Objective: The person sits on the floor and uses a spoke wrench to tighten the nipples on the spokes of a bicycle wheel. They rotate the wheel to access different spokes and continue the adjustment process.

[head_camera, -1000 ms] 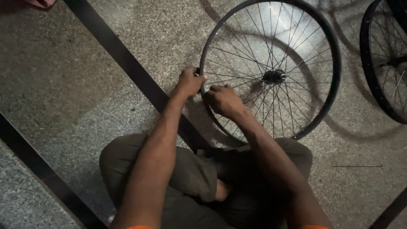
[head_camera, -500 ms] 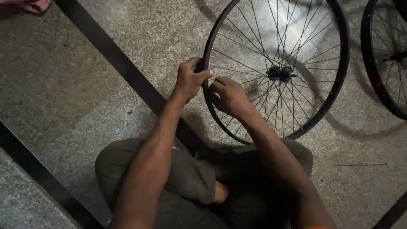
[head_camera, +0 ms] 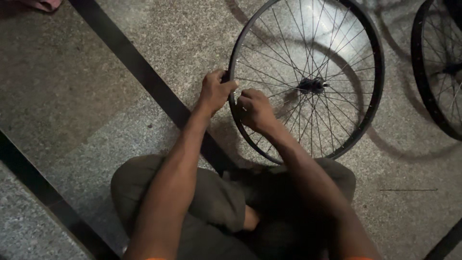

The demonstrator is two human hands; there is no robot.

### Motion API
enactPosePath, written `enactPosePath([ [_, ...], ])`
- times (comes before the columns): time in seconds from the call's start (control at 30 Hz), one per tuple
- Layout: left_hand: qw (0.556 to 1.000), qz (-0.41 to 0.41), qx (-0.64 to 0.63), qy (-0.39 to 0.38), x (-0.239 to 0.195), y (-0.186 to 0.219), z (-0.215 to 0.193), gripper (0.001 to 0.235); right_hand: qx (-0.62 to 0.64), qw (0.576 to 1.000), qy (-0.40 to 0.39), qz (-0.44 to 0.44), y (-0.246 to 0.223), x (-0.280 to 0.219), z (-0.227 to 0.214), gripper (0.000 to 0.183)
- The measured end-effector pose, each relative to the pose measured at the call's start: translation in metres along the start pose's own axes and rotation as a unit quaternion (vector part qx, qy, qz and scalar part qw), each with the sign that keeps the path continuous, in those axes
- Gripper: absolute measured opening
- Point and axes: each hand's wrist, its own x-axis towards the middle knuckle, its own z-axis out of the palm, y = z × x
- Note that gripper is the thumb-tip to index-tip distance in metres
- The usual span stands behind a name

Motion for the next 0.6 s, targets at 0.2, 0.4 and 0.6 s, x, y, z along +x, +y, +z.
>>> enactPosePath([
  [0.2, 0.999, -0.039, 0.021, 0.018, 0.005, -0.005, 0.004, 0.035, 0.091, 0.995, -0.014, 0.029, -0.001, -0.005, -0.019, 0.019],
  [0.4, 0.991, -0.068, 0.112, -0.011, 0.01, -0.014, -0.002, 0.04, -0.006, 0.998, 0.015, 0.068, -0.004, 0.003, -0.012, 0.021],
  [0.6, 0.986, -0.119, 0.112, 0.032, 0.006, -0.009, -0.001, 0.048, -0.02, 0.998, -0.051, -0.006, -0.005, -0.008, 0.0, 0.028],
])
